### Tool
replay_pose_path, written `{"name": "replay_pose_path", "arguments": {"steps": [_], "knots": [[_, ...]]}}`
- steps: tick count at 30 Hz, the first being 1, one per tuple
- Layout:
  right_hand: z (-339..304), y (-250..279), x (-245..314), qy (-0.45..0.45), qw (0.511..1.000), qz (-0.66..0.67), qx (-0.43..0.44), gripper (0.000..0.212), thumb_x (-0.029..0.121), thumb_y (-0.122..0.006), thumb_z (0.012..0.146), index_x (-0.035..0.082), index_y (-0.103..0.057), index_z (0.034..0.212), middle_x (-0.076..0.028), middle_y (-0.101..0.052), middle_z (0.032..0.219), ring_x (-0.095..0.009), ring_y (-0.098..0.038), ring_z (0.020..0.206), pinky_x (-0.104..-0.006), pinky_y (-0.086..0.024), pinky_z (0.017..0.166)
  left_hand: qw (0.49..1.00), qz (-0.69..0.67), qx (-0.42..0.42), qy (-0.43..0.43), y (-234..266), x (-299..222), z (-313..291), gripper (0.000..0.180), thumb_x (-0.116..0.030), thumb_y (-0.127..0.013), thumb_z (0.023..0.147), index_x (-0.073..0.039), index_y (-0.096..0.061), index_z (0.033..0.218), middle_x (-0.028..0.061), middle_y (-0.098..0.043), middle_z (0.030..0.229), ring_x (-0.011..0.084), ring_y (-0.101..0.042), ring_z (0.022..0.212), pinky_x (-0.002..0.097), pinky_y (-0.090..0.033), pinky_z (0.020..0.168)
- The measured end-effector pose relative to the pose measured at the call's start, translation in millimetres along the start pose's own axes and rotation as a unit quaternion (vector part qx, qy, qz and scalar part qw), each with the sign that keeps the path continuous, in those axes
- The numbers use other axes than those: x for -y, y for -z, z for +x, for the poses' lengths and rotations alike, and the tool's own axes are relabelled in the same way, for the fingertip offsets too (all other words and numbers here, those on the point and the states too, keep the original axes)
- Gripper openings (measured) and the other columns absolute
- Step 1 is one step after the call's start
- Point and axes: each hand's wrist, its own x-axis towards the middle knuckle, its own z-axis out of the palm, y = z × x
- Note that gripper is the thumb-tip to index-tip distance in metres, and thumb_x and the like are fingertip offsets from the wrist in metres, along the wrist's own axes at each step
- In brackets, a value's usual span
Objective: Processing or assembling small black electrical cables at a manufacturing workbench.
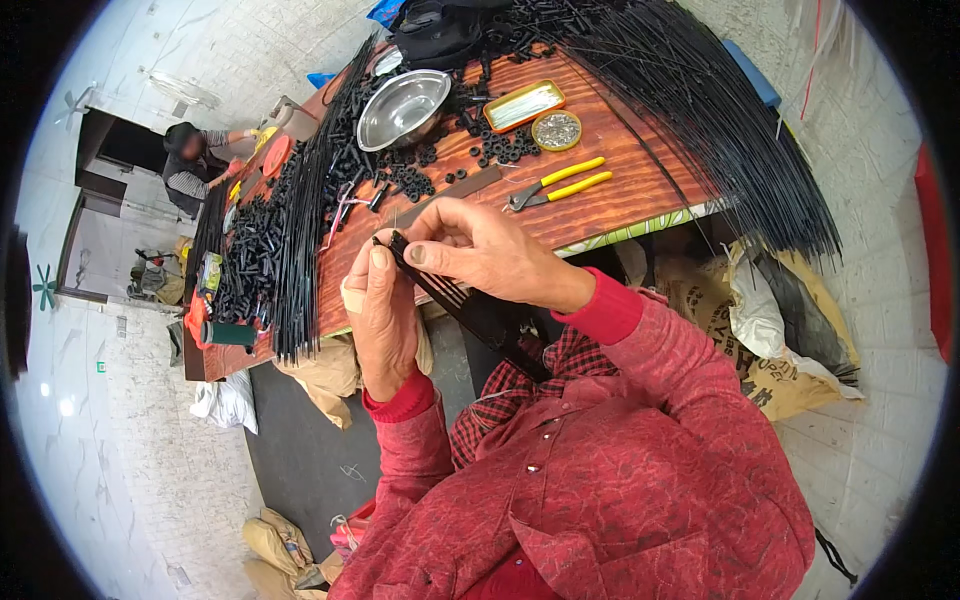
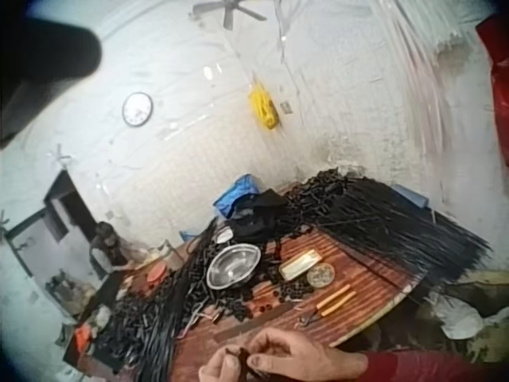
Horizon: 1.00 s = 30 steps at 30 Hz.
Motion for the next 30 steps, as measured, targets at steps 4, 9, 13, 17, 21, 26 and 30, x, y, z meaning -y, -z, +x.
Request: {"name": "replay_pose_path", "arguments": {"steps": [4, 9, 13, 17, 21, 26, 30], "knots": [[6, -1, 2, 0.003, 0.999, 0.041, 0.008, 0.022, 0.016, -0.066, 0.095, -0.001, -0.058, 0.106, 0.001, -0.060, 0.093, -0.006, -0.056, 0.085, -0.0231, -0.049, 0.074, 1.000, 0.020, -0.004, 0.009, -1, -2, -3, 0.031, -0.016, -0.070, 0.092, 0.002, -0.063, 0.115, 0.0027, -0.066, 0.104, 0.0075, -0.058, 0.086, 0.0222, -0.046, 0.078], [8, 6, -7, 0.002, 0.998, 0.046, 0.032, 0.017, 0.014, -0.066, 0.095, -0.001, -0.060, 0.102, 0.001, -0.061, 0.093, -0.006, -0.057, 0.084, -0.0231, -0.049, 0.072, 0.997, 0.057, 0.002, -0.057, -14, -6, -4, 0.037, -0.014, -0.072, 0.090, 0.000, -0.059, 0.122, 0.0037, -0.062, 0.108, 0.0093, -0.057, 0.090, 0.0234, -0.047, 0.080], [10, 3, -5, -0.018, 0.996, 0.067, 0.053, 0.019, 0.023, -0.067, 0.095, 0.006, -0.059, 0.098, 0.005, -0.055, 0.087, -0.003, -0.049, 0.077, -0.0191, -0.041, 0.064, 0.977, 0.164, 0.017, -0.133, 0, -4, -2, 0.032, -0.010, -0.072, 0.089, -0.003, -0.059, 0.118, 0.0006, -0.059, 0.101, 0.0079, -0.054, 0.090, 0.0223, -0.045, 0.079], [10, 1, -4, -0.045, 0.994, 0.080, 0.063, 0.021, 0.026, -0.066, 0.096, 0.007, -0.059, 0.099, 0.005, -0.055, 0.087, -0.003, -0.049, 0.076, -0.0191, -0.041, 0.064, 0.988, 0.113, 0.030, -0.104, 2, -8, -4, 0.018, -0.007, -0.069, 0.091, -0.005, -0.059, 0.107, -0.0010, -0.058, 0.102, 0.0060, -0.053, 0.087, 0.0207, -0.044, 0.075], [11, -1, -5, -0.096, 0.988, 0.109, 0.058, 0.023, 0.029, -0.064, 0.097, 0.007, -0.059, 0.102, 0.006, -0.056, 0.087, -0.002, -0.050, 0.075, -0.0199, -0.042, 0.063, 0.987, 0.118, 0.026, -0.103, 7, -9, -2, 0.018, -0.008, -0.069, 0.091, -0.006, -0.059, 0.107, -0.0010, -0.059, 0.100, 0.0059, -0.054, 0.086, 0.0208, -0.045, 0.074], [13, -4, -5, -0.100, 0.987, 0.106, 0.061, 0.026, 0.032, -0.064, 0.097, 0.007, -0.059, 0.103, 0.006, -0.056, 0.086, -0.002, -0.049, 0.073, -0.0193, -0.040, 0.061, 0.979, 0.159, 0.063, -0.114, 16, -16, 3, 0.019, -0.006, -0.072, 0.088, -0.005, -0.061, 0.103, -0.0002, -0.061, 0.096, 0.0062, -0.055, 0.081, 0.0217, -0.047, 0.070], [14, -5, -5, -0.048, 0.995, 0.048, 0.074, 0.029, 0.036, -0.064, 0.096, 0.007, -0.060, 0.100, 0.007, -0.055, 0.083, -0.002, -0.048, 0.071, -0.0187, -0.038, 0.060, 0.971, 0.205, 0.074, -0.101, 19, -29, 8, 0.020, -0.006, -0.074, 0.086, -0.004, -0.061, 0.101, -0.0002, -0.060, 0.094, 0.0060, -0.054, 0.080, 0.0212, -0.046, 0.069]]}}
